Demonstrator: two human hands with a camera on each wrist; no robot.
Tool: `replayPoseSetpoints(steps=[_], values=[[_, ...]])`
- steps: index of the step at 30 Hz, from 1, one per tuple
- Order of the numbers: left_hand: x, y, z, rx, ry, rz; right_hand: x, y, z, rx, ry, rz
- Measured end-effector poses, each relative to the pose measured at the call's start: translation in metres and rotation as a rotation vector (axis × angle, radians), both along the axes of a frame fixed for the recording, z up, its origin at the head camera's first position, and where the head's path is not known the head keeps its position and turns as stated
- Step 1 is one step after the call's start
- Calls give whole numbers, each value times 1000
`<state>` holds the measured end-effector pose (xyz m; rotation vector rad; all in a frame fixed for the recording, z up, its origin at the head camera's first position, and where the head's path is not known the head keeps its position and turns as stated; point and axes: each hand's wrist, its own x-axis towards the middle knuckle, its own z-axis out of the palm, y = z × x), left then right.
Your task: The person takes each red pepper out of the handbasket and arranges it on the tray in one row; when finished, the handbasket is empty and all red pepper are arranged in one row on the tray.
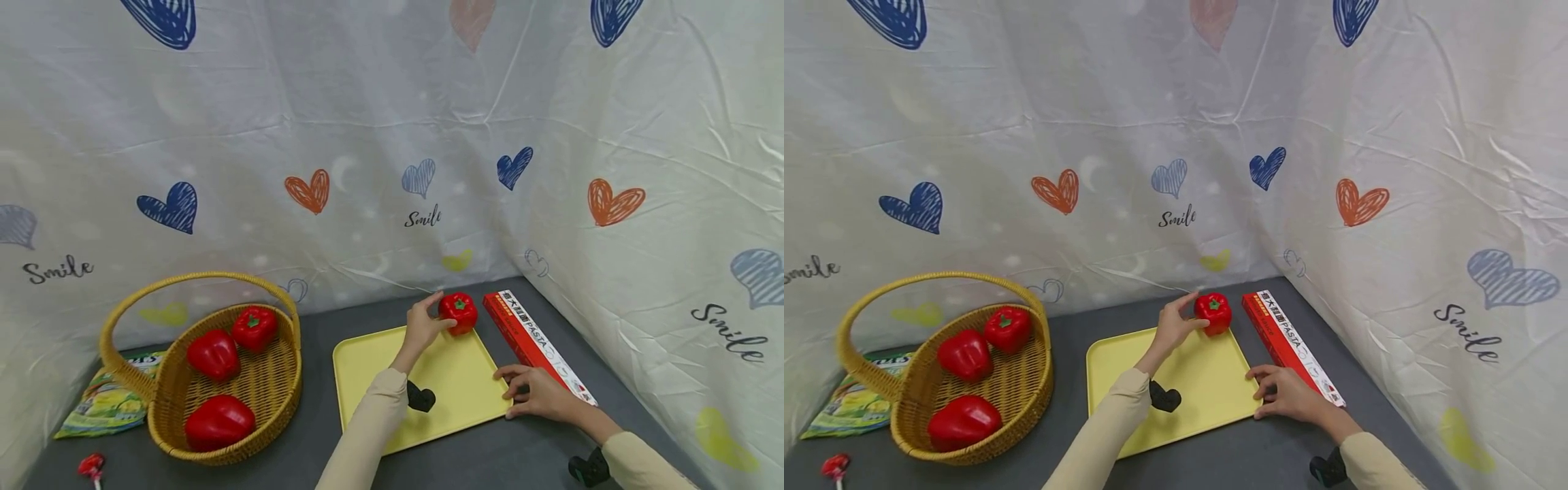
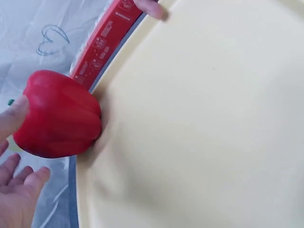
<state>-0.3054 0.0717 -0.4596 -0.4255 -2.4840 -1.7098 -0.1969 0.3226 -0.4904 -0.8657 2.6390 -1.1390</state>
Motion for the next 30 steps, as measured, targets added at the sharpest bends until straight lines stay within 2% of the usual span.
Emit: replayPoseSetpoints(steps=[5,10,16,20,26,30], values=[[14,-27,11,26,13,34,0,-3,-1,-30,19,28],[34,-60,31,63,-5,39,1,-3,1,-25,28,34],[69,-108,56,67,-11,16,1,-3,0,-33,64,39],[90,-145,63,87,-41,32,2,-2,0,-34,77,41],[119,-210,69,109,-108,146,2,-2,-1,-40,97,49],[128,-252,77,105,-173,244,1,-4,-2,-60,120,65]])
